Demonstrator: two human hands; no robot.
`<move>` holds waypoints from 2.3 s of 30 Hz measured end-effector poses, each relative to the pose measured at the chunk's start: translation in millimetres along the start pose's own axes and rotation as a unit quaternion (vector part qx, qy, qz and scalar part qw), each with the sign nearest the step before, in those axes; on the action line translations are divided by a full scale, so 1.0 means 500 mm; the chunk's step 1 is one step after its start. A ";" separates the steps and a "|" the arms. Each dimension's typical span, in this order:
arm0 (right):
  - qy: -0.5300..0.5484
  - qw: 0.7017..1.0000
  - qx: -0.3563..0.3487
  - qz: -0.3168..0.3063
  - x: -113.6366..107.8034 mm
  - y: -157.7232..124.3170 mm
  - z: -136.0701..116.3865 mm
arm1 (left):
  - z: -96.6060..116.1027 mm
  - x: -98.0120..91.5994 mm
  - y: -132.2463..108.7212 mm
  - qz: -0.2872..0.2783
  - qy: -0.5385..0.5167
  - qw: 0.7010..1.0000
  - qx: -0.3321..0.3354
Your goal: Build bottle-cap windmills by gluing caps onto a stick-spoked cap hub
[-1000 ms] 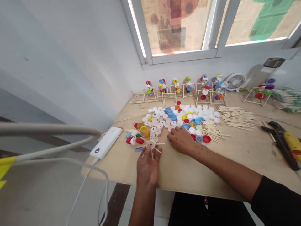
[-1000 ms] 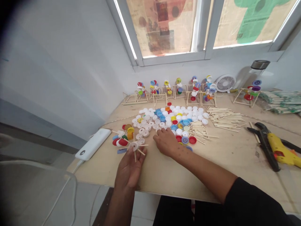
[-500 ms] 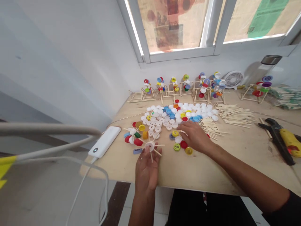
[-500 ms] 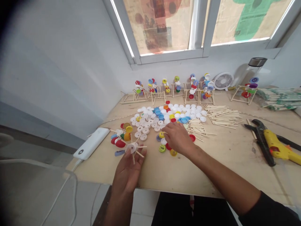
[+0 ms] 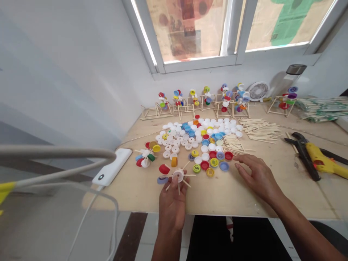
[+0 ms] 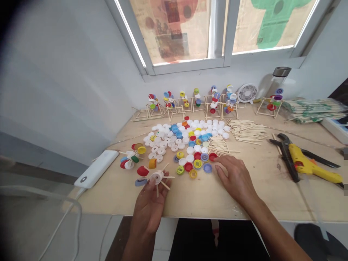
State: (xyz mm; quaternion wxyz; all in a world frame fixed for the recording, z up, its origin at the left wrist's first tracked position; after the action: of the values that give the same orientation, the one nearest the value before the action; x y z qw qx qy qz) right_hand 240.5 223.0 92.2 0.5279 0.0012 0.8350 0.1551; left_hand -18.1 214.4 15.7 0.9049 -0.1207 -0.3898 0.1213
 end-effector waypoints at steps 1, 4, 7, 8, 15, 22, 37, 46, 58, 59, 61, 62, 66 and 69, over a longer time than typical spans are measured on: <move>-0.010 1.000 0.007 0.001 0.002 -0.004 0.010 | -0.003 0.005 0.000 -0.003 0.001 1.000 -0.001; -0.037 0.999 0.015 -0.007 0.006 0.009 0.031 | -0.012 0.021 0.002 -0.009 -0.002 1.000 -0.002; -0.062 0.997 0.001 -0.046 0.014 0.058 0.030 | -0.019 0.028 0.002 -0.005 0.001 1.000 -0.002; -0.072 0.995 -0.008 -0.064 0.018 0.079 0.026 | -0.020 0.028 0.001 -0.002 0.004 1.000 -0.002; -0.157 0.969 -0.046 -0.183 0.068 0.177 0.001 | -0.014 0.007 -0.009 0.013 0.014 1.000 -0.005; -0.176 0.956 -0.079 -0.222 0.087 0.192 -0.014 | -0.012 0.000 -0.010 0.023 0.005 1.000 -0.013; -0.201 0.948 -0.086 -0.233 0.084 0.188 -0.011 | -0.008 -0.005 -0.001 0.021 -0.017 0.999 -0.027; -0.218 0.949 -0.114 -0.199 0.070 0.193 -0.036 | -0.006 -0.011 -0.008 0.027 -0.023 0.999 -0.040; -0.117 0.958 -0.225 -0.137 0.133 0.245 -0.256 | 0.015 -0.028 -0.011 0.034 -0.026 0.999 -0.026; -0.121 0.954 -0.236 -0.139 0.152 0.257 -0.275 | 0.017 -0.029 -0.011 0.033 -0.027 0.999 -0.022; -0.128 0.948 -0.254 -0.145 0.184 0.279 -0.303 | 0.020 -0.034 -0.011 0.035 -0.029 0.999 -0.016; -0.129 0.946 -0.260 -0.148 0.196 0.289 -0.311 | 0.021 -0.038 -0.011 0.038 -0.030 0.999 -0.016; -0.126 0.950 -0.243 -0.147 0.206 0.313 -0.300 | 0.019 -0.045 -0.011 0.045 -0.029 0.998 -0.019; -0.131 0.962 -0.196 -0.141 0.182 0.320 -0.250 | 0.017 -0.041 -0.009 0.038 -0.032 0.999 -0.024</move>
State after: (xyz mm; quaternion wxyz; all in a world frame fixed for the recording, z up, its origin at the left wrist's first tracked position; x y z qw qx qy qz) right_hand 64.0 358.0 102.9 0.6393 -0.1996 0.7034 0.2381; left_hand -37.4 204.8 8.8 0.8838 -0.1528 -0.4161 0.1498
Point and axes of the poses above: each hand's wrist, its own y-axis towards the middle knuckle, its own x-axis out of the palm, z = x × y, the point moved 8 cm from there along y, towards the middle knuckle, and after that the axes turned 9 degrees about -z, right-handed, at the moved point
